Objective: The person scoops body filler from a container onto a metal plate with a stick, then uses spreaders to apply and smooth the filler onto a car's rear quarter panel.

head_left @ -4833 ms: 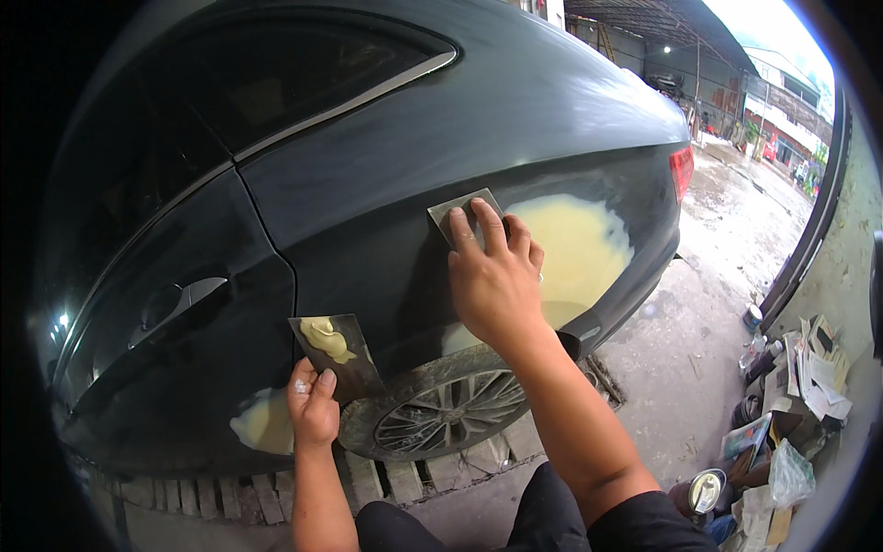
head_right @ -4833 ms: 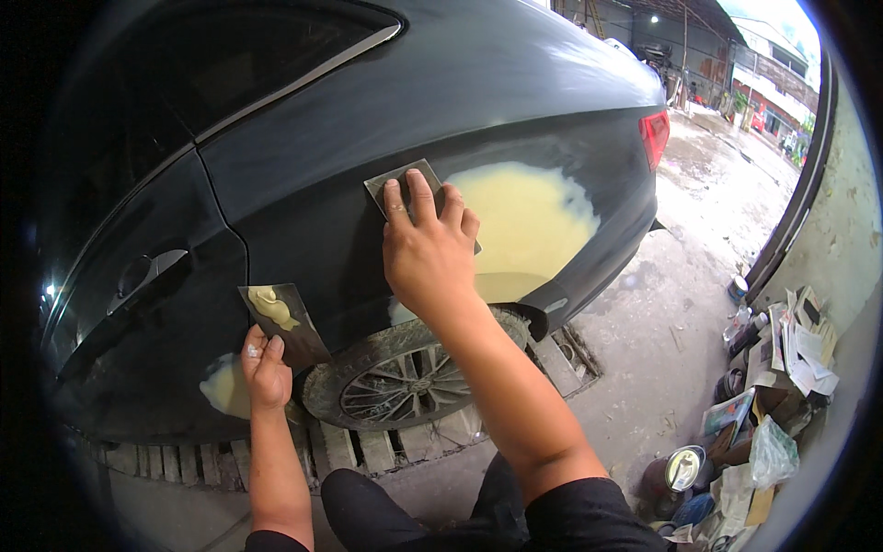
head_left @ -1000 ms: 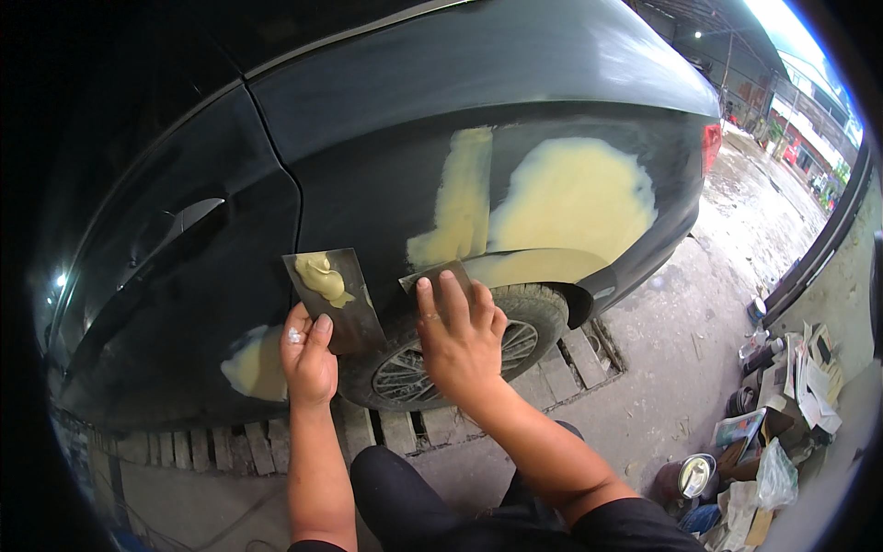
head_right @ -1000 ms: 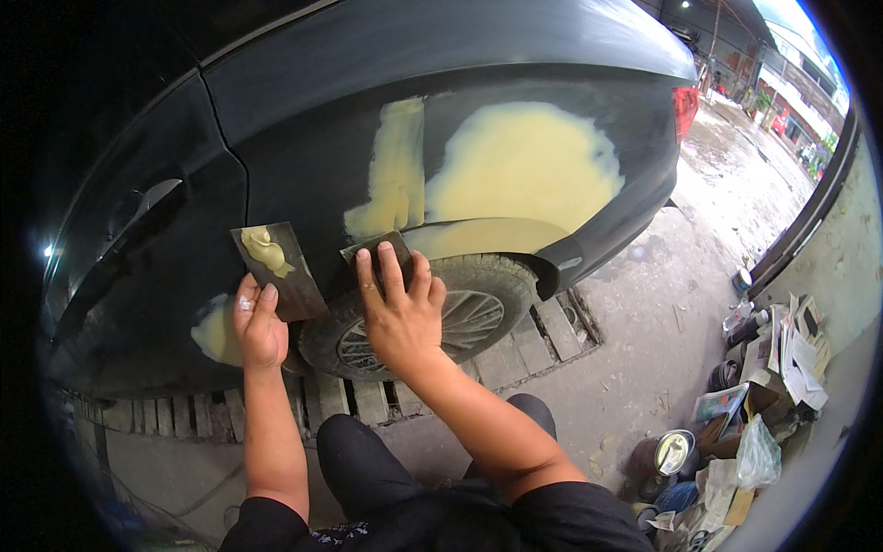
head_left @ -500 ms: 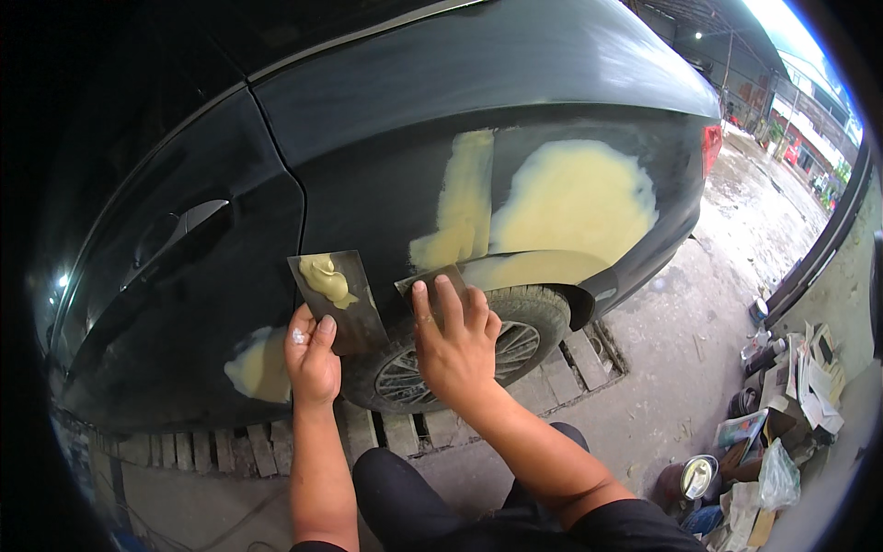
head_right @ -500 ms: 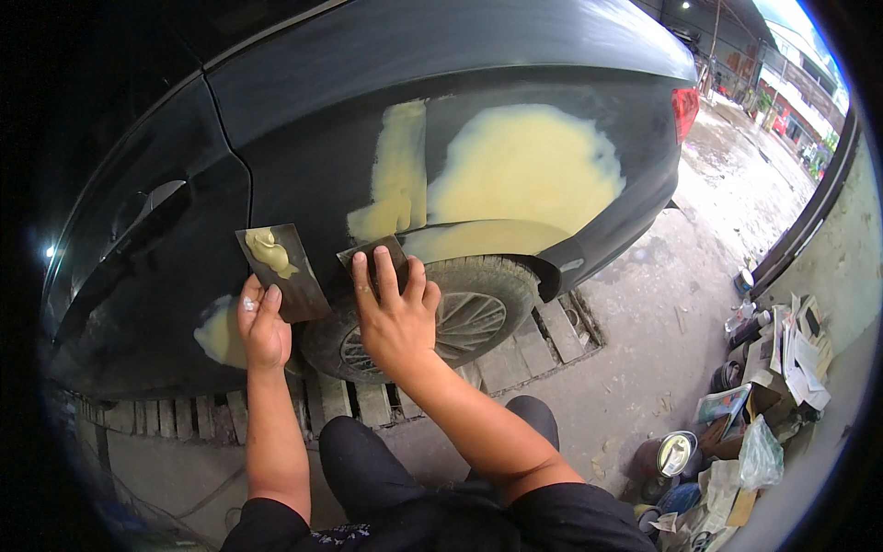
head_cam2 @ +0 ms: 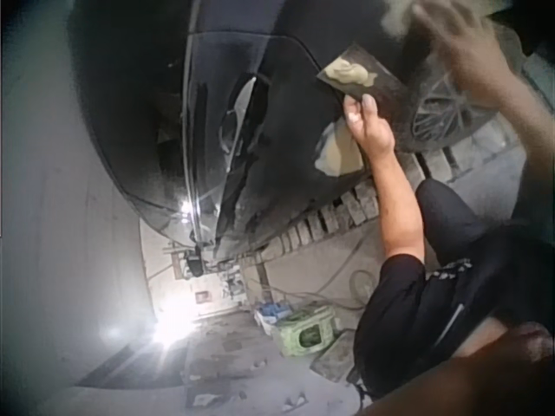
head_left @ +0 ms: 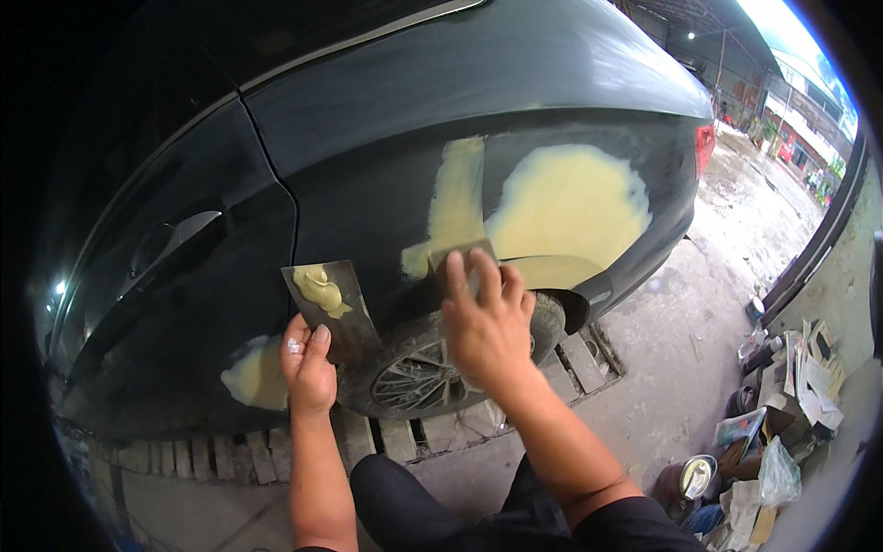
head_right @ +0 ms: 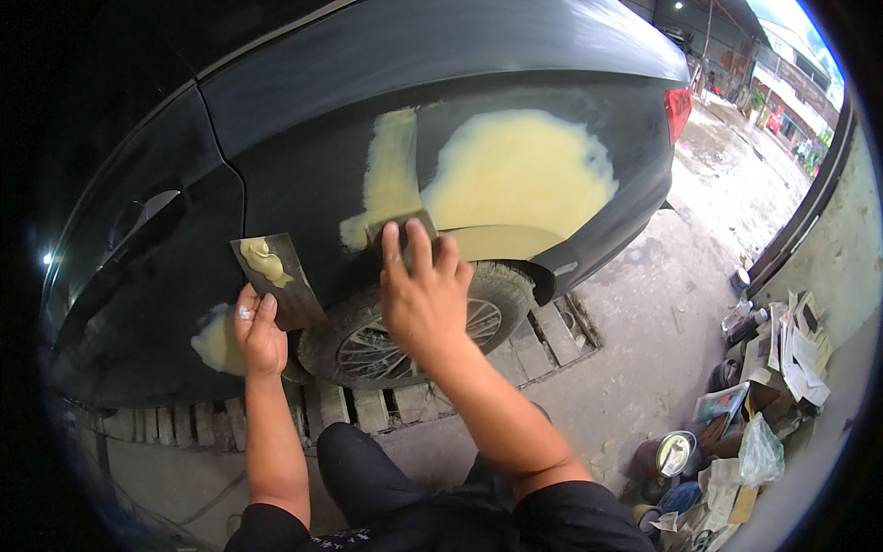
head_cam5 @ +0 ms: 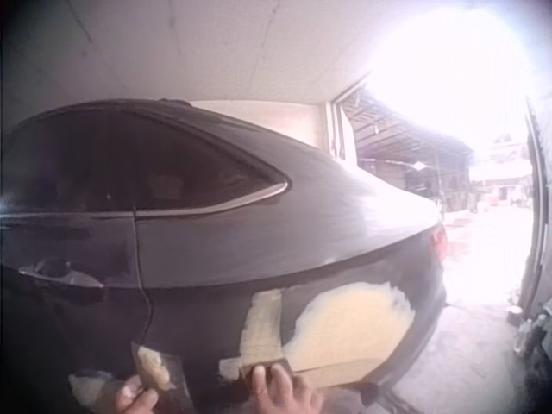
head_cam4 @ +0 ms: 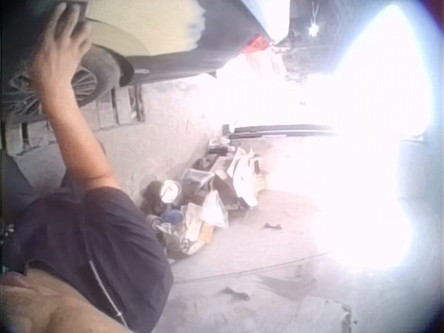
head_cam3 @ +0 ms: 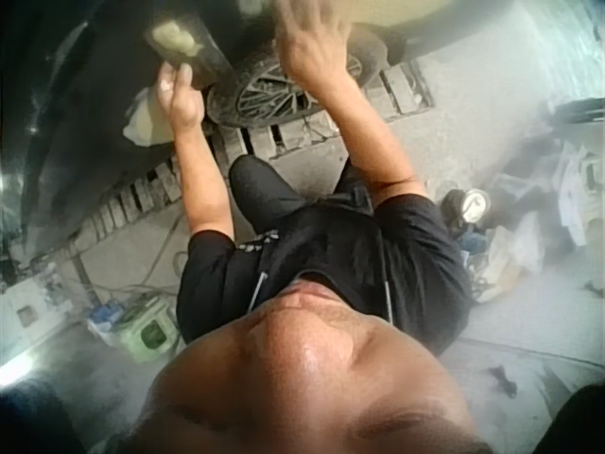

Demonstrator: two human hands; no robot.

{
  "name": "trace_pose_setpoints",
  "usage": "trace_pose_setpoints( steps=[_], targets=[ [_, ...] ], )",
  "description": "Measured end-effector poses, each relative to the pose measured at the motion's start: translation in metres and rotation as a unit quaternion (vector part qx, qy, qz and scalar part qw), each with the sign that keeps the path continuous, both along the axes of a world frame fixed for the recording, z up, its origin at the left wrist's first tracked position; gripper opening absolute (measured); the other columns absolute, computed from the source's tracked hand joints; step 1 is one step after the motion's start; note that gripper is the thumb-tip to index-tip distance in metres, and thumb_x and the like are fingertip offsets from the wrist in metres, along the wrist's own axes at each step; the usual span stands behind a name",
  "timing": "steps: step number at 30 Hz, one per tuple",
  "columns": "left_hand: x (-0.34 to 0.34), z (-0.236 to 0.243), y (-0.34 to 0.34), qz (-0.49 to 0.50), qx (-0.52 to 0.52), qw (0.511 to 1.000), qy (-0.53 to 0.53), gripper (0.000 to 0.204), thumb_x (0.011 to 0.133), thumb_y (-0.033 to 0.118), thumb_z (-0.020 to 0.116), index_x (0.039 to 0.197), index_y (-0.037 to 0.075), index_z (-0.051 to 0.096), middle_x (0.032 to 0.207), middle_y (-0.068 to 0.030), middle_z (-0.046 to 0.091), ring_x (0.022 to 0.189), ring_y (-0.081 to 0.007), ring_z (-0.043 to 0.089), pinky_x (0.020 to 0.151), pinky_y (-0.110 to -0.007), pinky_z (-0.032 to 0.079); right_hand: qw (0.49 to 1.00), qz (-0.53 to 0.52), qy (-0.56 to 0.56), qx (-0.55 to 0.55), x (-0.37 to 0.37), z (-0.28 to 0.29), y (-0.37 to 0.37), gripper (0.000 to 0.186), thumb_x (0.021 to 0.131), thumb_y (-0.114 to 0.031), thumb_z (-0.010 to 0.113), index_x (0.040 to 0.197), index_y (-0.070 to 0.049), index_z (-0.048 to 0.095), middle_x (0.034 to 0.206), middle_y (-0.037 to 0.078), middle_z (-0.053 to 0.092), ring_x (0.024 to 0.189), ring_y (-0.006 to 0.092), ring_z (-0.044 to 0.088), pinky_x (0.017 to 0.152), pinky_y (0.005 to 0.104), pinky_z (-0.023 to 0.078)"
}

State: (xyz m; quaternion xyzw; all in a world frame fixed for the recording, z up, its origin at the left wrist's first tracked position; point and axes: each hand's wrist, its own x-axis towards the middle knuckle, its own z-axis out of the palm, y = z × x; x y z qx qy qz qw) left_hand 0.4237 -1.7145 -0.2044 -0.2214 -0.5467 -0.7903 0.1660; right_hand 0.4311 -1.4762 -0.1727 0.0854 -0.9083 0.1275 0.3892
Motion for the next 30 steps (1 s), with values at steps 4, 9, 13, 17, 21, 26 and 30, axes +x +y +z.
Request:
trace_pose_setpoints(
  steps=[4, 9, 13, 17, 21, 26, 30],
  targets=[
    [-0.002, -0.001, 0.001, 0.0, 0.004, 1.0, -0.002, 0.036, 0.094, 0.007, 0.054, 0.128, -0.005, 0.051, 0.125, -0.0107, 0.059, 0.116, -0.0183, 0.054, 0.102, -0.033, 0.039, 1.0, 0.02, 0.004, 0.007, 0.009, -0.034, 0.0, 0.057, 0.081, -0.02, 0.061, 0.136, -0.012, 0.048, 0.136, 0.013, 0.044, 0.115, 0.0382, 0.043, 0.086, 0.0504, 0.039],
    [0.003, 0.002, 0.0, 0.016, -0.006, 1.0, 0.001, 0.036, 0.094, 0.006, 0.054, 0.128, -0.006, 0.051, 0.125, -0.011, 0.059, 0.115, -0.0188, 0.054, 0.103, -0.033, 0.039, 1.0, -0.001, 0.0, -0.018, 0.018, 0.007, 0.022, 0.059, 0.081, -0.022, 0.061, 0.137, -0.012, 0.046, 0.138, 0.013, 0.042, 0.116, 0.0378, 0.042, 0.088, 0.0502, 0.038],
    [0.002, 0.004, 0.001, 0.007, -0.009, 1.0, 0.0, 0.036, 0.094, 0.006, 0.053, 0.127, -0.006, 0.051, 0.125, -0.0112, 0.059, 0.115, -0.019, 0.054, 0.102, -0.033, 0.039, 0.999, -0.028, 0.043, -0.014, -0.017, 0.055, 0.05, 0.055, 0.084, -0.021, 0.059, 0.137, -0.01, 0.046, 0.138, 0.013, 0.042, 0.117, 0.0382, 0.043, 0.088, 0.0509, 0.04],
    [-0.002, 0.0, 0.002, 0.01, -0.011, 1.0, 0.003, 0.035, 0.094, 0.006, 0.053, 0.127, -0.006, 0.051, 0.124, -0.011, 0.059, 0.114, -0.019, 0.054, 0.102, -0.033, 0.039, 0.998, -0.011, 0.068, -0.009, -0.04, 0.08, 0.058, 0.053, 0.086, -0.021, 0.059, 0.136, -0.01, 0.046, 0.139, 0.013, 0.042, 0.12, 0.039, 0.043, 0.092, 0.052, 0.039],
    [0.0, 0.001, 0.003, 0.025, -0.01, 1.0, 0.0, 0.033, 0.094, 0.006, 0.053, 0.125, -0.006, 0.052, 0.121, -0.0105, 0.06, 0.111, -0.0181, 0.055, 0.1, -0.032, 0.04, 0.998, -0.005, 0.068, -0.015, -0.05, 0.085, 0.055, 0.052, 0.088, -0.021, 0.058, 0.137, -0.011, 0.046, 0.14, 0.012, 0.042, 0.123, 0.0393, 0.042, 0.095, 0.0524, 0.038],
    [0.0, 0.0, 0.002, 0.018, -0.01, 1.0, 0.004, 0.035, 0.094, 0.006, 0.053, 0.127, -0.006, 0.051, 0.124, -0.0107, 0.059, 0.114, -0.0193, 0.055, 0.102, -0.033, 0.039, 0.997, -0.015, 0.081, -0.004, -0.062, 0.078, 0.049, 0.052, 0.086, -0.021, 0.058, 0.137, -0.012, 0.048, 0.139, 0.011, 0.043, 0.122, 0.0389, 0.042, 0.095, 0.0525, 0.037],
    [-0.001, -0.002, 0.001, 0.022, -0.015, 1.0, 0.01, 0.036, 0.094, 0.007, 0.054, 0.128, -0.006, 0.051, 0.124, -0.0107, 0.059, 0.114, -0.0191, 0.055, 0.102, -0.033, 0.039, 0.997, -0.012, 0.067, 0.022, -0.053, 0.075, 0.054, 0.051, 0.085, -0.021, 0.059, 0.135, -0.012, 0.05, 0.137, 0.01, 0.045, 0.121, 0.039, 0.044, 0.094, 0.0523, 0.038]
  ],
)
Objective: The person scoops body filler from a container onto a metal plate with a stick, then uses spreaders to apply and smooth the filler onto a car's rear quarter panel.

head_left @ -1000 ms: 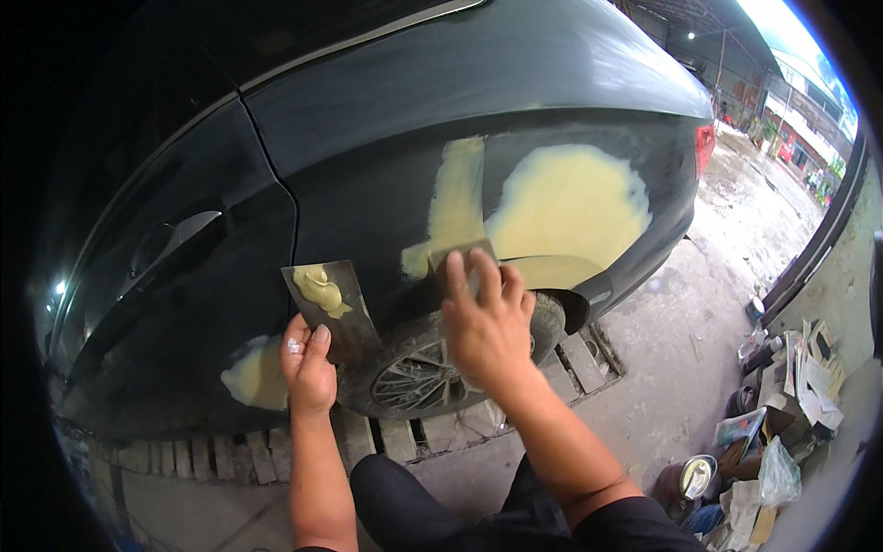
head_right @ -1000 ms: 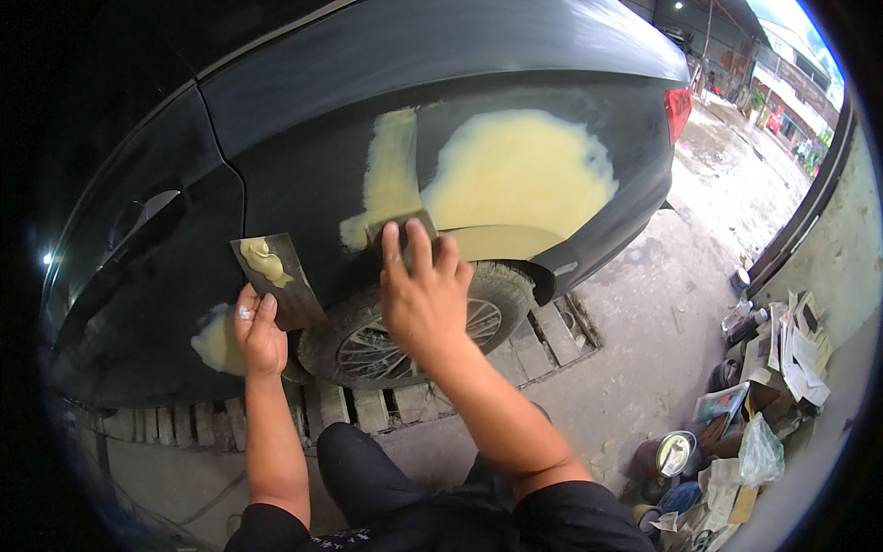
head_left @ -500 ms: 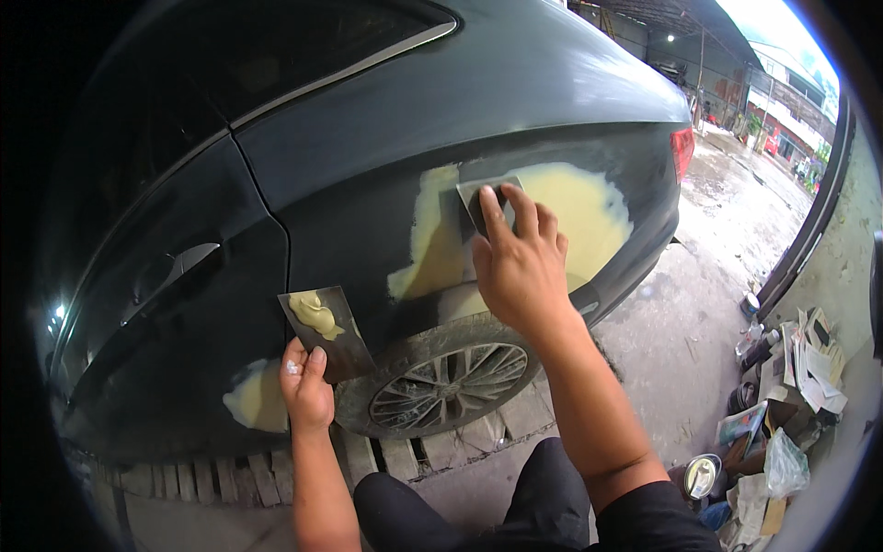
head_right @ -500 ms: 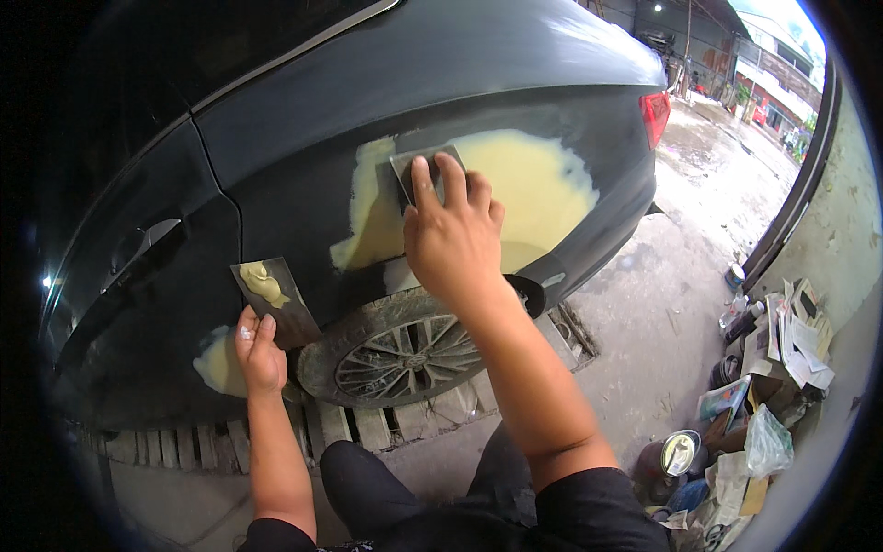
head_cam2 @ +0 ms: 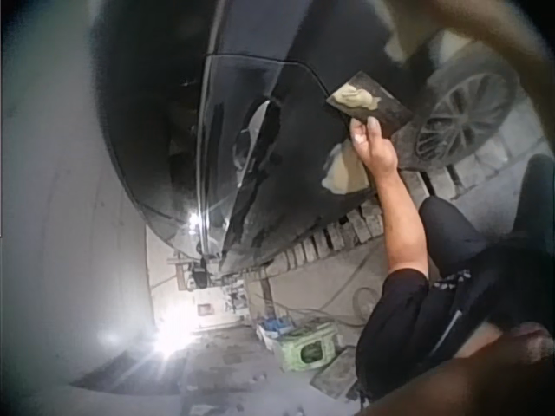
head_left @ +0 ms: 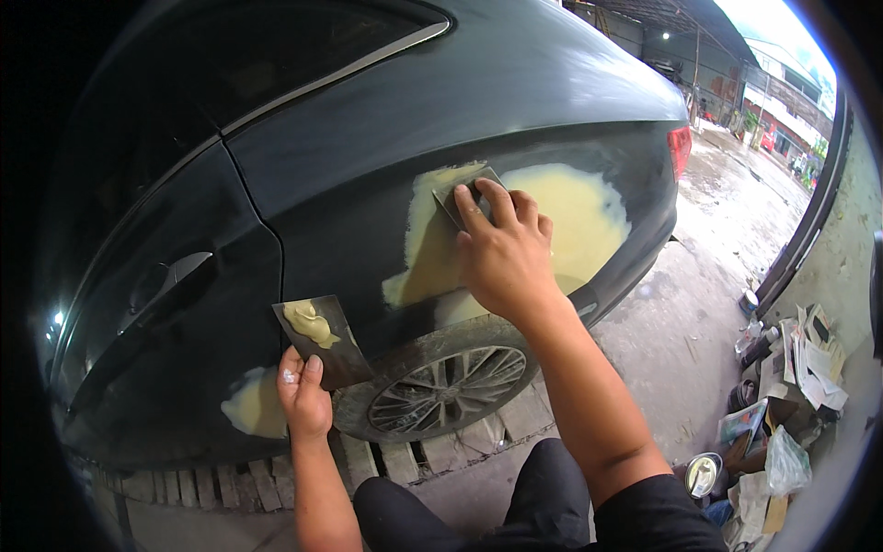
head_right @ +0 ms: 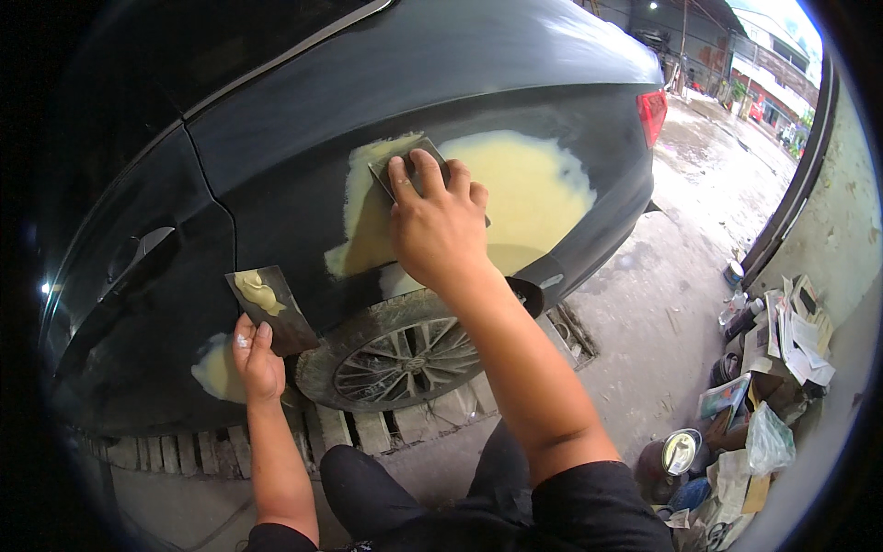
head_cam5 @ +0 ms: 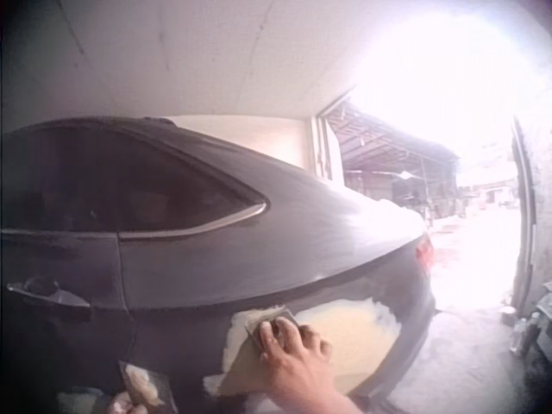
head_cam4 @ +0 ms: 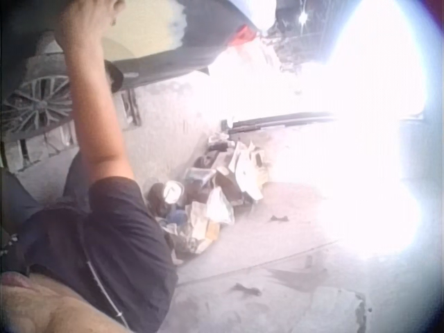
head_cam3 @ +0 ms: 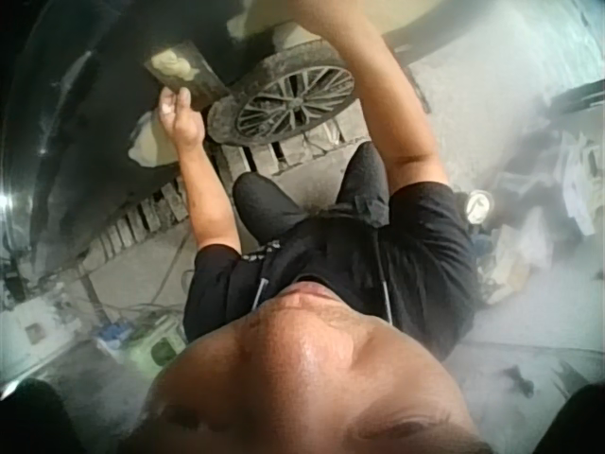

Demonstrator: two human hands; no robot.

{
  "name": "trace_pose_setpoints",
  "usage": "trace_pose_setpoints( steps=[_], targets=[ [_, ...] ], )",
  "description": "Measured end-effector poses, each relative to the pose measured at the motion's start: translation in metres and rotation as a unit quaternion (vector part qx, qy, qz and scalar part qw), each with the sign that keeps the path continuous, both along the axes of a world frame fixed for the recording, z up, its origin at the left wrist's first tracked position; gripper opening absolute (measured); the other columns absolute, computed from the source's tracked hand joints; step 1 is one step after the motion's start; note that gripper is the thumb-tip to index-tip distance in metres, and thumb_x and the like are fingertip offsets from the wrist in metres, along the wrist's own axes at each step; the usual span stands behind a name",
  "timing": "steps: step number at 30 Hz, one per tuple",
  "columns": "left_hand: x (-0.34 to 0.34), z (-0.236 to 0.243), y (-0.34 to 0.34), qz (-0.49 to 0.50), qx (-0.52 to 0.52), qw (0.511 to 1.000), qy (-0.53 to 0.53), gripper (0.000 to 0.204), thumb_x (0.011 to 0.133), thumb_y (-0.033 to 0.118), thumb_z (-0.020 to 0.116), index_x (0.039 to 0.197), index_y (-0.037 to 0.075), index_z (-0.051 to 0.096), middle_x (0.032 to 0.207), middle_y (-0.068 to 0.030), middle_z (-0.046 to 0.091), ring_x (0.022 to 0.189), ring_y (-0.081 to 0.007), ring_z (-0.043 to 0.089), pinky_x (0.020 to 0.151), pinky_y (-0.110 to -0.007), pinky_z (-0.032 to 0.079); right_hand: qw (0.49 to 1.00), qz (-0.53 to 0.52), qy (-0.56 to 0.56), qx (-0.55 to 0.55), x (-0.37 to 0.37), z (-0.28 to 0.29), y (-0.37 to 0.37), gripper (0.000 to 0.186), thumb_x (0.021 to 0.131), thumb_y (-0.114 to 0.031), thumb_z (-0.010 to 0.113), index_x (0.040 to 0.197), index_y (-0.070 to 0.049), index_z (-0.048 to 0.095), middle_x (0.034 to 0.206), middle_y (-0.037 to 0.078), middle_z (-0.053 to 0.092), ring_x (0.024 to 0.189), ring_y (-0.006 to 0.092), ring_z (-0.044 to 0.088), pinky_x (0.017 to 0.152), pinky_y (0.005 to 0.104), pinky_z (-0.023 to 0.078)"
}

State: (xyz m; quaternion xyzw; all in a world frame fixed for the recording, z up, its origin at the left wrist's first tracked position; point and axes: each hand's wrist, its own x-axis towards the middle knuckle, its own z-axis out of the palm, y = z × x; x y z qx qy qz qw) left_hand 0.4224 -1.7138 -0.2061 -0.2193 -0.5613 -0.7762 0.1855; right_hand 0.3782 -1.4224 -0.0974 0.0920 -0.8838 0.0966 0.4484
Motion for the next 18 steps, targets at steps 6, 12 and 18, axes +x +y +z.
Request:
trace_pose_setpoints(
  steps=[6, 12, 18],
  targets=[
    [0.001, 0.001, 0.002, -0.005, 0.004, 1.0, -0.001, 0.035, 0.095, 0.008, 0.054, 0.127, -0.005, 0.051, 0.124, -0.0103, 0.059, 0.114, -0.0188, 0.055, 0.102, -0.033, 0.039, 0.999, 0.001, 0.037, -0.005, 0.0, 0.009, 0.0, 0.05, 0.085, -0.02, 0.058, 0.134, -0.012, 0.051, 0.137, 0.01, 0.045, 0.118, 0.0394, 0.045, 0.092, 0.0517, 0.039],
    [0.0, -0.001, 0.001, -0.008, 0.004, 1.0, 0.002, 0.034, 0.095, 0.008, 0.053, 0.127, -0.005, 0.051, 0.123, -0.0104, 0.059, 0.114, -0.019, 0.054, 0.102, -0.033, 0.039, 1.0, 0.008, 0.003, 0.018, 0.005, 0.002, -0.004, 0.048, 0.086, -0.02, 0.056, 0.133, -0.012, 0.052, 0.135, 0.011, 0.048, 0.116, 0.0394, 0.047, 0.092, 0.0519, 0.04],
    [0.001, 0.002, 0.003, -0.009, 0.004, 1.0, 0.0, 0.033, 0.095, 0.007, 0.054, 0.126, -0.005, 0.052, 0.123, -0.0104, 0.059, 0.113, -0.0194, 0.055, 0.102, -0.033, 0.039, 0.999, -0.004, 0.048, 0.01, -0.001, 0.011, -0.006, 0.048, 0.085, -0.022, 0.057, 0.132, -0.01, 0.052, 0.134, 0.011, 0.048, 0.113, 0.0388, 0.048, 0.088, 0.0502, 0.041]
  ],
)
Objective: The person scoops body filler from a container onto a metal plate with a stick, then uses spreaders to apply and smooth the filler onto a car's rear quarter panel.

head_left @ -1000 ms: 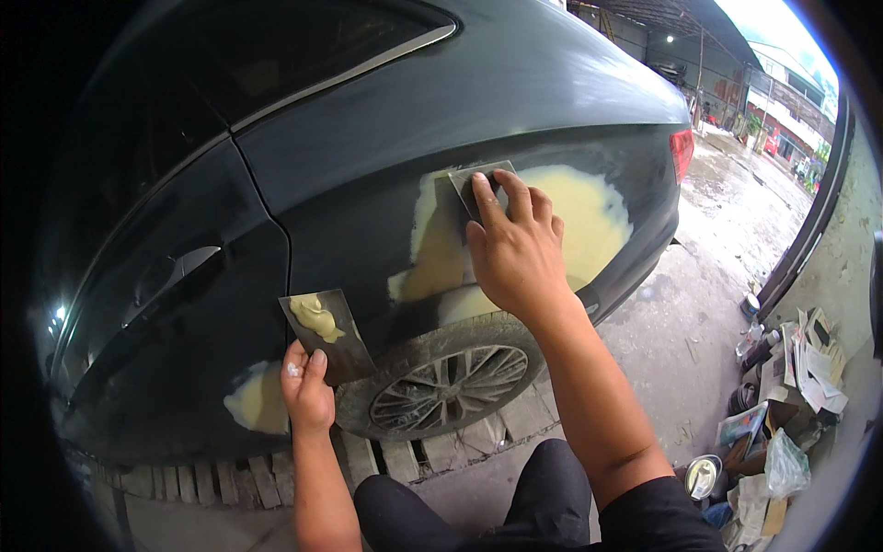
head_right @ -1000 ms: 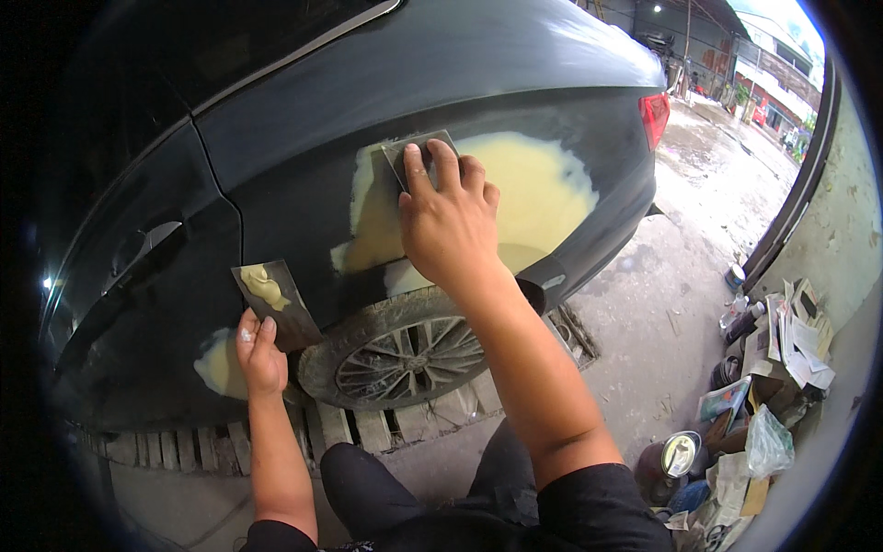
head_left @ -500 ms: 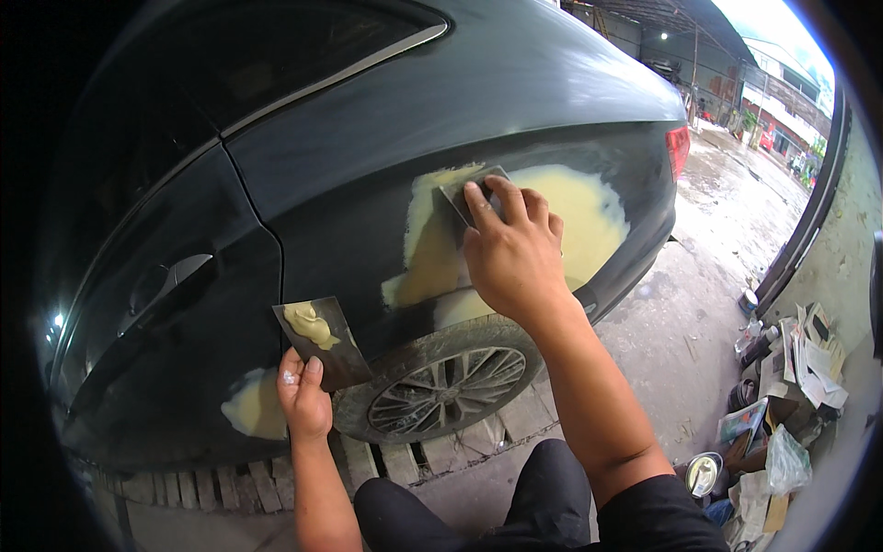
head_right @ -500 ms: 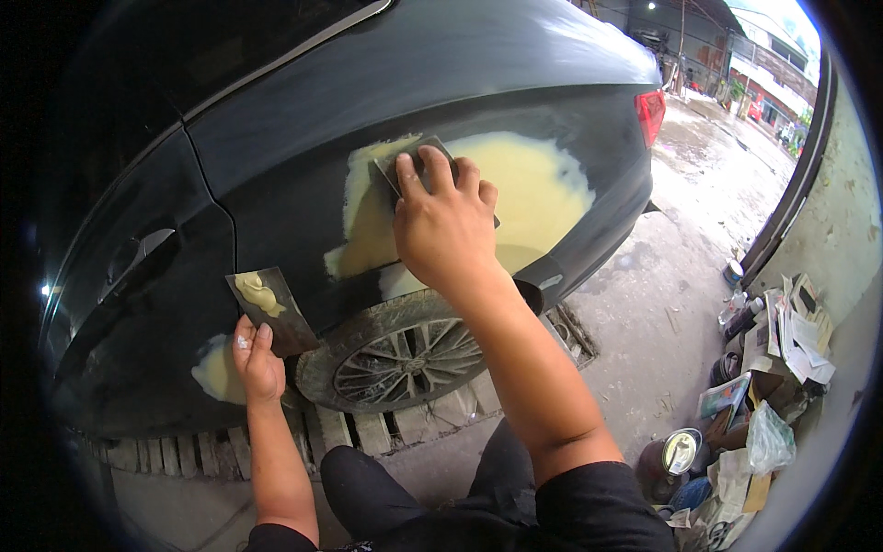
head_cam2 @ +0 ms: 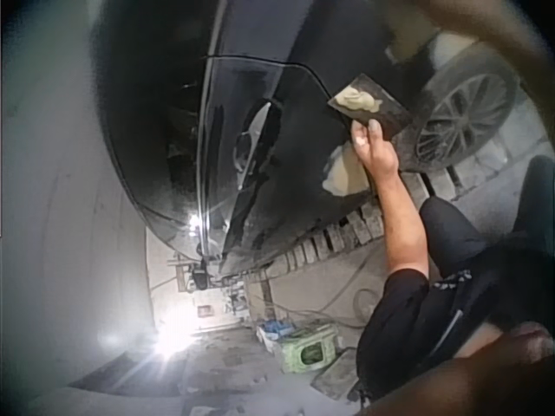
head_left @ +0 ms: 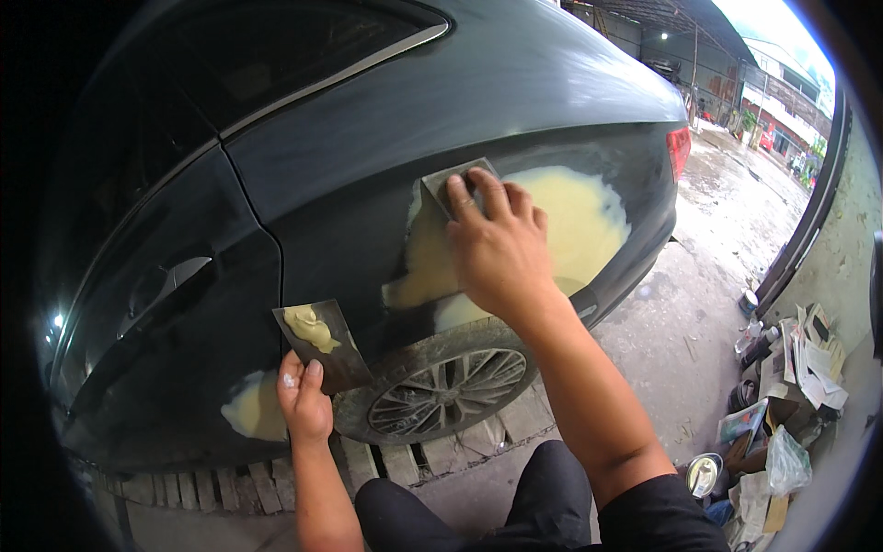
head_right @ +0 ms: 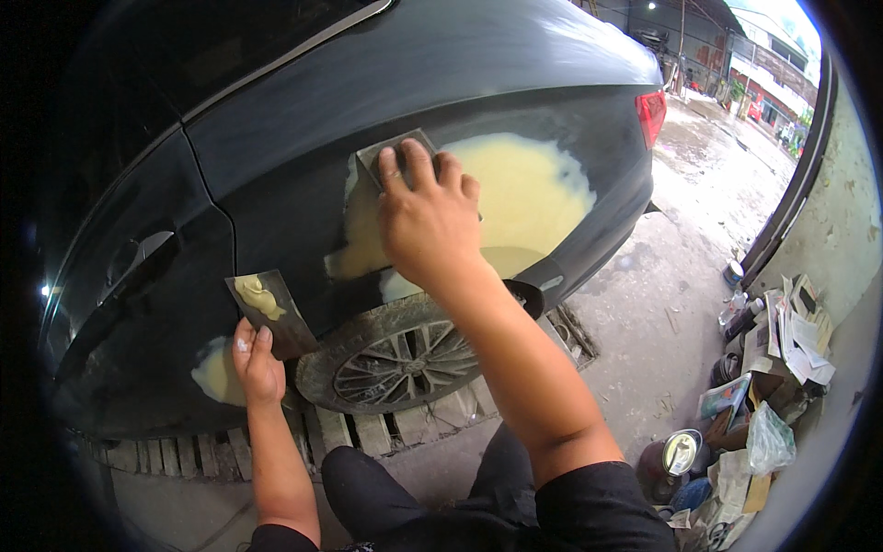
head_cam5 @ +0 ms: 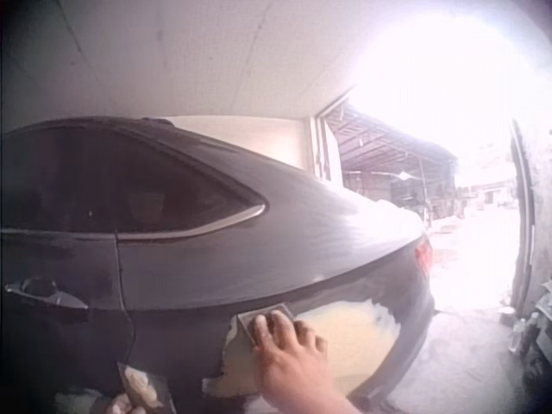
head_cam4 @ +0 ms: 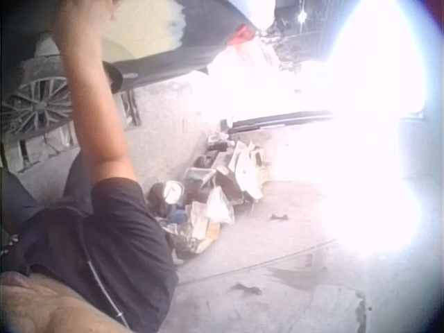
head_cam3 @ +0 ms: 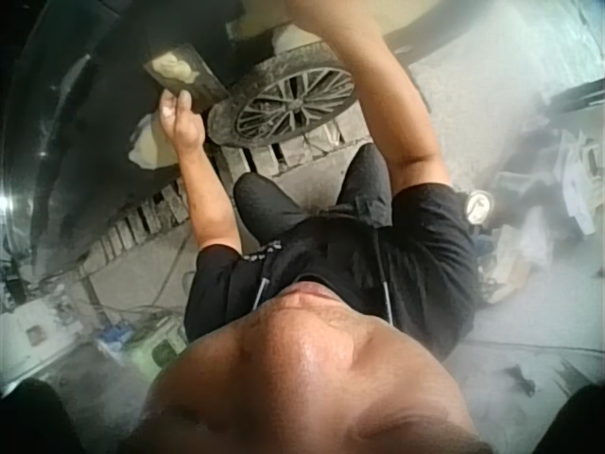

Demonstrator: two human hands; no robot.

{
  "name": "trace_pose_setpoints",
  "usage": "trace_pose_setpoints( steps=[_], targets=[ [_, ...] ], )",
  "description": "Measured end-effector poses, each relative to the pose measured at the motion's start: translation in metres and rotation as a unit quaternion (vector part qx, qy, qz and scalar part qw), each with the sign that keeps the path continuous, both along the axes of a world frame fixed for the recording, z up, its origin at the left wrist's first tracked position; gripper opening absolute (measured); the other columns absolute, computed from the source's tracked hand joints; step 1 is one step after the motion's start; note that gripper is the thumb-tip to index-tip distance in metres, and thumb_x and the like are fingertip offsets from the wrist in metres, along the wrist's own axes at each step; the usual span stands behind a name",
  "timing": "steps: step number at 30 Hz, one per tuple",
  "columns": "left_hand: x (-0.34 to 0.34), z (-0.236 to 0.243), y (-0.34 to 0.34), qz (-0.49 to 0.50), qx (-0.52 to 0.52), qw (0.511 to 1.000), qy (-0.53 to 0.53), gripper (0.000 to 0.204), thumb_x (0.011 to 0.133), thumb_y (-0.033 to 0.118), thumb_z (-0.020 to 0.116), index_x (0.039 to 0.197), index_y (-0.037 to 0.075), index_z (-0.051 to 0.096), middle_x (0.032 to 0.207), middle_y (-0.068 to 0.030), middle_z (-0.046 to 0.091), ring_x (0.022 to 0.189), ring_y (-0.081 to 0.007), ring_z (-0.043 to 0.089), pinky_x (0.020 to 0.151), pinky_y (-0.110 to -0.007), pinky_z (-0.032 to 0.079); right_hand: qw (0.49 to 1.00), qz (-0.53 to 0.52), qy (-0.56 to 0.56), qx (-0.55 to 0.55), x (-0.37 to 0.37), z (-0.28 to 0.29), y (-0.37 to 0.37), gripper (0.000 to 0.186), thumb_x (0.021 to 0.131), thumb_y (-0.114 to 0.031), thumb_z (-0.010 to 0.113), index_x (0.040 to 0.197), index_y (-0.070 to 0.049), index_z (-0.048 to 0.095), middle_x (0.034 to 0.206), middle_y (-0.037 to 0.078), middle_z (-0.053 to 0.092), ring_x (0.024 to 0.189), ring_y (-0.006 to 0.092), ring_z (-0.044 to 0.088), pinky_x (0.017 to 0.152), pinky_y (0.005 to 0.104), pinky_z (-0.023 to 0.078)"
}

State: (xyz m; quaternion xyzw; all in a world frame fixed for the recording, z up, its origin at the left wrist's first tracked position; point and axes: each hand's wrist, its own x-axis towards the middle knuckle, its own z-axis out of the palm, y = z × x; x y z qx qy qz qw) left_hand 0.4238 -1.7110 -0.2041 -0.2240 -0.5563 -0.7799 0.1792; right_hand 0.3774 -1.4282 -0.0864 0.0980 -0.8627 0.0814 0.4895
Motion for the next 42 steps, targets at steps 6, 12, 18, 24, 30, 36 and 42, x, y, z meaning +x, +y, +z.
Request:
trace_pose_setpoints(
  steps=[6, 12, 18, 24, 30, 36, 42],
  targets=[
    [-0.002, -0.004, -0.001, 0.004, 0.005, 1.0, 0.005, 0.033, 0.095, 0.007, 0.053, 0.126, -0.004, 0.052, 0.122, -0.0106, 0.06, 0.114, -0.019, 0.055, 0.102, -0.033, 0.039, 0.997, 0.011, -0.08, 0.012, 0.022, -0.018, -0.009, 0.046, 0.085, -0.021, 0.057, 0.129, -0.008, 0.054, 0.131, 0.01, 0.049, 0.106, 0.0379, 0.05, 0.08, 0.0508, 0.042],
    [0.007, 0.01, 0.016, 0.028, 0.016, 0.999, -0.011, 0.031, 0.093, 0.006, 0.053, 0.122, -0.007, 0.053, 0.116, -0.0096, 0.061, 0.105, -0.0147, 0.056, 0.097, -0.029, 0.04, 0.997, 0.008, -0.079, 0.013, 0.039, -0.06, -0.015, 0.047, 0.082, -0.022, 0.06, 0.127, -0.01, 0.057, 0.133, 0.01, 0.049, 0.108, 0.0378, 0.049, 0.082, 0.0489, 0.042],
    [0.017, 0.021, 0.035, 0.02, 0.038, 0.998, -0.039, 0.03, 0.094, 0.004, 0.053, 0.122, -0.006, 0.054, 0.114, -0.0091, 0.063, 0.105, -0.0126, 0.056, 0.097, -0.028, 0.04, 0.996, 0.01, -0.093, 0.006, 0.049, -0.104, -0.017, 0.057, 0.081, -0.02, 0.064, 0.135, -0.015, 0.049, 0.138, 0.01, 0.044, 0.118, 0.0394, 0.044, 0.092, 0.0503, 0.039],
    [0.036, 0.03, 0.064, -0.017, 0.081, 0.994, -0.066, 0.028, 0.094, 0.003, 0.052, 0.121, -0.004, 0.055, 0.115, -0.0087, 0.063, 0.105, -0.0131, 0.057, 0.097, -0.029, 0.041, 0.991, 0.032, -0.125, -0.029, 0.081, -0.101, -0.004, 0.054, 0.081, -0.021, 0.064, 0.133, -0.012, 0.052, 0.137, 0.01, 0.045, 0.119, 0.0388, 0.043, 0.093, 0.0501, 0.036],
    [0.049, 0.036, 0.082, -0.039, 0.062, 0.993, -0.093, 0.033, 0.092, 0.001, 0.049, 0.125, -0.004, 0.052, 0.111, -0.0077, 0.063, 0.1, -0.0094, 0.056, 0.091, -0.025, 0.042, 0.979, 0.174, -0.102, -0.031, 0.112, -0.067, -0.004, 0.054, 0.079, -0.017, 0.067, 0.132, -0.014, 0.054, 0.135, 0.011, 0.047, 0.12, 0.0383, 0.046, 0.095, 0.0478, 0.038],
    [0.056, 0.04, 0.097, -0.019, 0.018, 0.996, -0.081, 0.035, 0.094, 0.002, 0.047, 0.127, -0.005, 0.05, 0.11, -0.0076, 0.063, 0.097, -0.0083, 0.056, 0.088, -0.023, 0.041, 0.971, 0.221, -0.092, -0.018, 0.113, -0.063, -0.014, 0.052, 0.078, -0.018, 0.069, 0.128, -0.014, 0.057, 0.133, 0.012, 0.05, 0.118, 0.038, 0.048, 0.091, 0.0478, 0.041],
    [0.051, 0.035, 0.083, 0.117, -0.183, 0.976, 0.001, 0.031, 0.097, 0.006, 0.049, 0.127, -0.003, 0.055, 0.083, 0.0017, 0.059, 0.069, -0.0022, 0.044, 0.061, -0.019, 0.037, 0.96, 0.233, -0.153, -0.019, 0.107, -0.074, 0.0, 0.051, 0.078, -0.016, 0.068, 0.127, -0.012, 0.057, 0.131, 0.013, 0.052, 0.117, 0.0395, 0.049, 0.092, 0.0507, 0.04]
  ],
)
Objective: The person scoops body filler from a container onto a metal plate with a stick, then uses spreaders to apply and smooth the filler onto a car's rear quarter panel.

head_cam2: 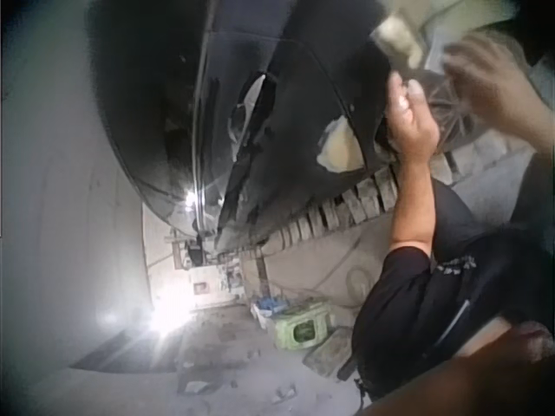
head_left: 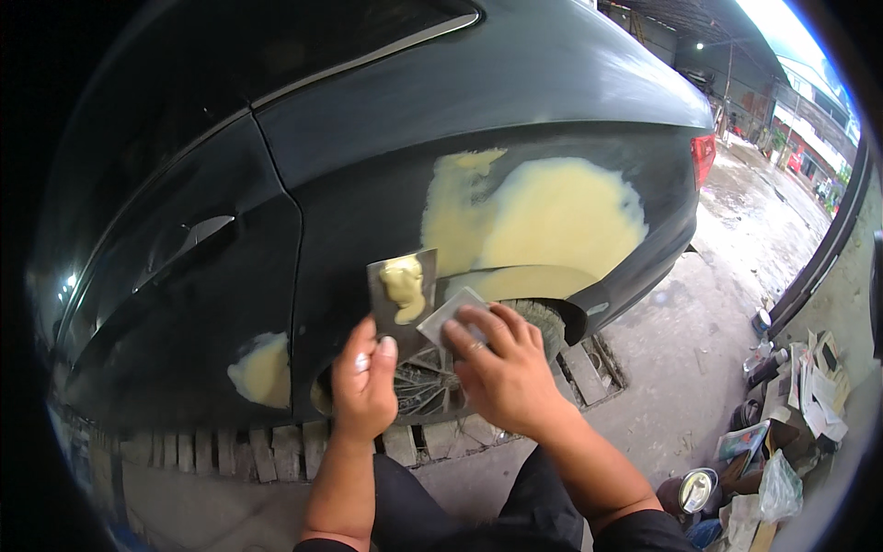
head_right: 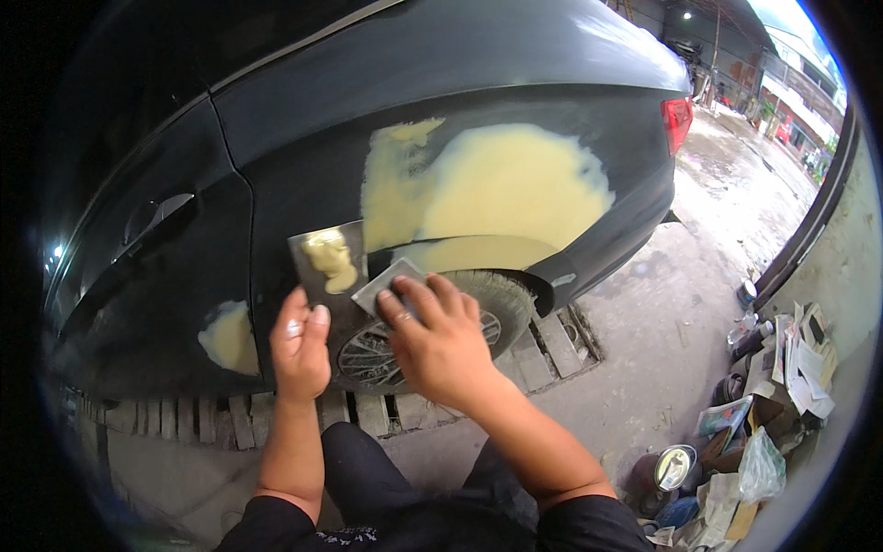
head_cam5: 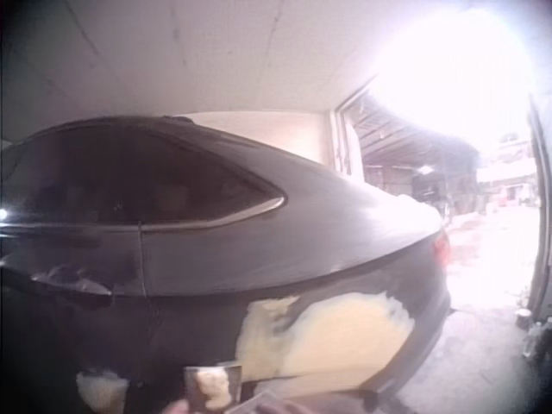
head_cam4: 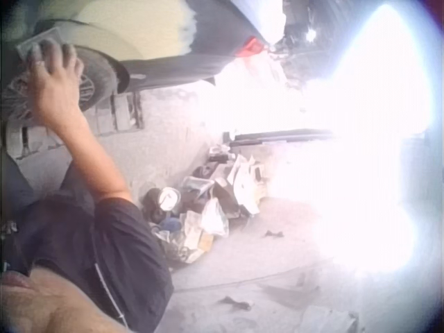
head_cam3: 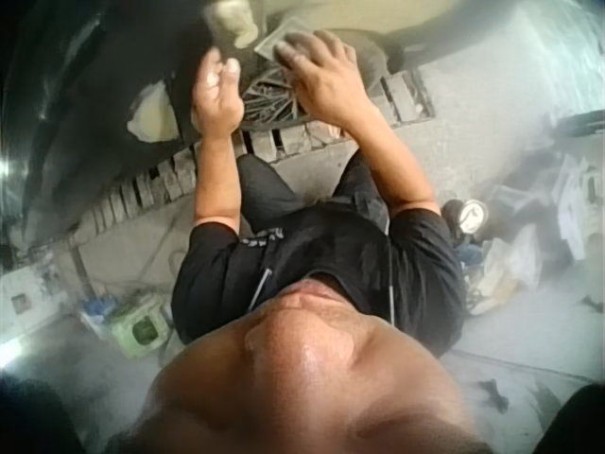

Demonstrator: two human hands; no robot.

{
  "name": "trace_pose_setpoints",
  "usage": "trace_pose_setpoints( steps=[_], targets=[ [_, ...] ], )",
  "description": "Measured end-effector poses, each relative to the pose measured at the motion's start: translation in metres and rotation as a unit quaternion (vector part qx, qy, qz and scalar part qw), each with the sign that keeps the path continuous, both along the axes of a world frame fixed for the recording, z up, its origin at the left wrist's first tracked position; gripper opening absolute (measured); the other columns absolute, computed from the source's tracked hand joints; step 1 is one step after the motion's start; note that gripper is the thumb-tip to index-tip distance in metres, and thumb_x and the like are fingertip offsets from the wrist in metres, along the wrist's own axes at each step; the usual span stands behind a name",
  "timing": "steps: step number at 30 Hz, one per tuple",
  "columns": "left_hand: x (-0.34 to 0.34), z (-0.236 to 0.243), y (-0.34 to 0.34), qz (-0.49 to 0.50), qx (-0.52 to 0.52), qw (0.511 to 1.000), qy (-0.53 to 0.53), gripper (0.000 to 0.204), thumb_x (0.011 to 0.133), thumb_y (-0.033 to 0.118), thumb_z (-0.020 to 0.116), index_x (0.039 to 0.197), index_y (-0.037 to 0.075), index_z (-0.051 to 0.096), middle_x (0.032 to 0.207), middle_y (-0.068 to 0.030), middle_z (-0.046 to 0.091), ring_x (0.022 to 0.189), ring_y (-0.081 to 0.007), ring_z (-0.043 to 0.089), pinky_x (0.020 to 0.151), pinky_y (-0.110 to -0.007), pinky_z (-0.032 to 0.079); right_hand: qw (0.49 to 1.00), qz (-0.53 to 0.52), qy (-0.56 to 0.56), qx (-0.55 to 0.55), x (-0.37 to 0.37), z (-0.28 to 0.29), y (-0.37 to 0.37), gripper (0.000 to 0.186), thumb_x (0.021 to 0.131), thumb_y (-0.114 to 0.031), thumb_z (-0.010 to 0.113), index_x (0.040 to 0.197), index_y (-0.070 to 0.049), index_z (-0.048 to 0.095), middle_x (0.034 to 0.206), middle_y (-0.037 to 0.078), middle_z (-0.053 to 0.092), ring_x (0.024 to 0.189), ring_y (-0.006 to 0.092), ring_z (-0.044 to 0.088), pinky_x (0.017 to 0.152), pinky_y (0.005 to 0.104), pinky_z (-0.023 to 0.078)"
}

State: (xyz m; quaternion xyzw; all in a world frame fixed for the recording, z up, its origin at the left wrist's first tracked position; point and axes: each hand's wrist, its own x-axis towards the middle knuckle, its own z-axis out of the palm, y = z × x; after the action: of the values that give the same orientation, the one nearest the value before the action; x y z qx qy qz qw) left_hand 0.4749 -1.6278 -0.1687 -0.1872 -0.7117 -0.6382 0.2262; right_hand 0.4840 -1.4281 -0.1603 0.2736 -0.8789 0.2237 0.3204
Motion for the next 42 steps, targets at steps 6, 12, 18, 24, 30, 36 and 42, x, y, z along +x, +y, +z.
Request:
trace_pose_setpoints(
  steps=[6, 12, 18, 24, 30, 36, 42],
  targets=[
    [-0.053, 0.009, -0.038, -0.113, 0.181, 0.975, 0.058, 0.036, 0.099, 0.009, 0.046, 0.132, -0.005, 0.045, 0.122, -0.0101, 0.058, 0.109, -0.0138, 0.054, 0.098, -0.029, 0.04, 0.983, -0.161, 0.078, -0.044, -0.05, 0.038, 0.038, 0.049, 0.084, -0.016, 0.06, 0.132, -0.01, 0.05, 0.134, 0.014, 0.048, 0.119, 0.0394, 0.045, 0.094, 0.0526, 0.038],
    [-0.082, -0.01, -0.05, -0.127, 0.214, 0.967, 0.056, 0.037, 0.099, 0.007, 0.045, 0.135, -0.004, 0.042, 0.127, -0.0111, 0.055, 0.116, -0.0175, 0.052, 0.102, -0.033, 0.039, 0.974, -0.211, 0.085, -0.003, -0.091, 0.071, 0.035, 0.047, 0.088, -0.018, 0.054, 0.134, -0.009, 0.049, 0.138, 0.013, 0.045, 0.123, 0.0394, 0.043, 0.097, 0.0531, 0.035],
    [-0.085, -0.016, -0.054, -0.16, 0.24, 0.956, 0.056, 0.038, 0.1, 0.008, 0.045, 0.136, -0.003, 0.041, 0.131, -0.0125, 0.053, 0.12, -0.0206, 0.051, 0.104, -0.036, 0.039, 0.97, -0.222, 0.102, 0.007, -0.105, 0.078, 0.026, 0.047, 0.088, -0.019, 0.052, 0.134, -0.008, 0.05, 0.138, 0.013, 0.045, 0.124, 0.0394, 0.042, 0.097, 0.0533, 0.035],
    [-0.089, -0.02, -0.056, -0.164, 0.221, 0.959, 0.067, 0.039, 0.1, 0.005, 0.042, 0.139, 0.0, 0.039, 0.135, -0.0118, 0.05, 0.122, -0.0224, 0.051, 0.105, -0.039, 0.041, 0.964, -0.23, 0.132, 0.002, -0.114, 0.071, 0.017, 0.046, 0.088, -0.02, 0.054, 0.133, -0.009, 0.051, 0.137, 0.013, 0.047, 0.122, 0.0411, 0.043, 0.096, 0.0539, 0.036],
    [-0.088, -0.02, -0.06, -0.167, 0.213, 0.96, 0.076, 0.039, 0.1, 0.006, 0.042, 0.139, 0.0, 0.039, 0.135, -0.0114, 0.05, 0.123, -0.0223, 0.051, 0.105, -0.039, 0.041, 0.967, -0.225, 0.119, 0.03, -0.105, 0.072, 0.017, 0.045, 0.087, -0.019, 0.055, 0.131, -0.009, 0.053, 0.136, 0.013, 0.048, 0.12, 0.042, 0.045, 0.096, 0.0542, 0.036],
    [-0.09, -0.02, -0.054, -0.172, 0.219, 0.958, 0.075, 0.039, 0.1, 0.006, 0.042, 0.139, 0.001, 0.04, 0.135, -0.0111, 0.05, 0.123, -0.0221, 0.051, 0.105, -0.039, 0.041, 0.958, -0.232, 0.166, 0.003, -0.12, 0.066, 0.008, 0.048, 0.085, -0.019, 0.056, 0.132, -0.009, 0.053, 0.138, 0.013, 0.046, 0.12, 0.0423, 0.045, 0.094, 0.054, 0.036],
    [-0.088, -0.02, -0.058, -0.156, 0.22, 0.961, 0.064, 0.039, 0.1, 0.007, 0.043, 0.138, 0.0, 0.04, 0.135, -0.0113, 0.05, 0.121, -0.0217, 0.051, 0.104, -0.038, 0.041, 0.966, -0.216, 0.141, 0.0, -0.107, 0.071, 0.008, 0.046, 0.086, -0.019, 0.055, 0.13, -0.009, 0.054, 0.135, 0.014, 0.049, 0.12, 0.0422, 0.046, 0.095, 0.0538, 0.037]
  ],
)
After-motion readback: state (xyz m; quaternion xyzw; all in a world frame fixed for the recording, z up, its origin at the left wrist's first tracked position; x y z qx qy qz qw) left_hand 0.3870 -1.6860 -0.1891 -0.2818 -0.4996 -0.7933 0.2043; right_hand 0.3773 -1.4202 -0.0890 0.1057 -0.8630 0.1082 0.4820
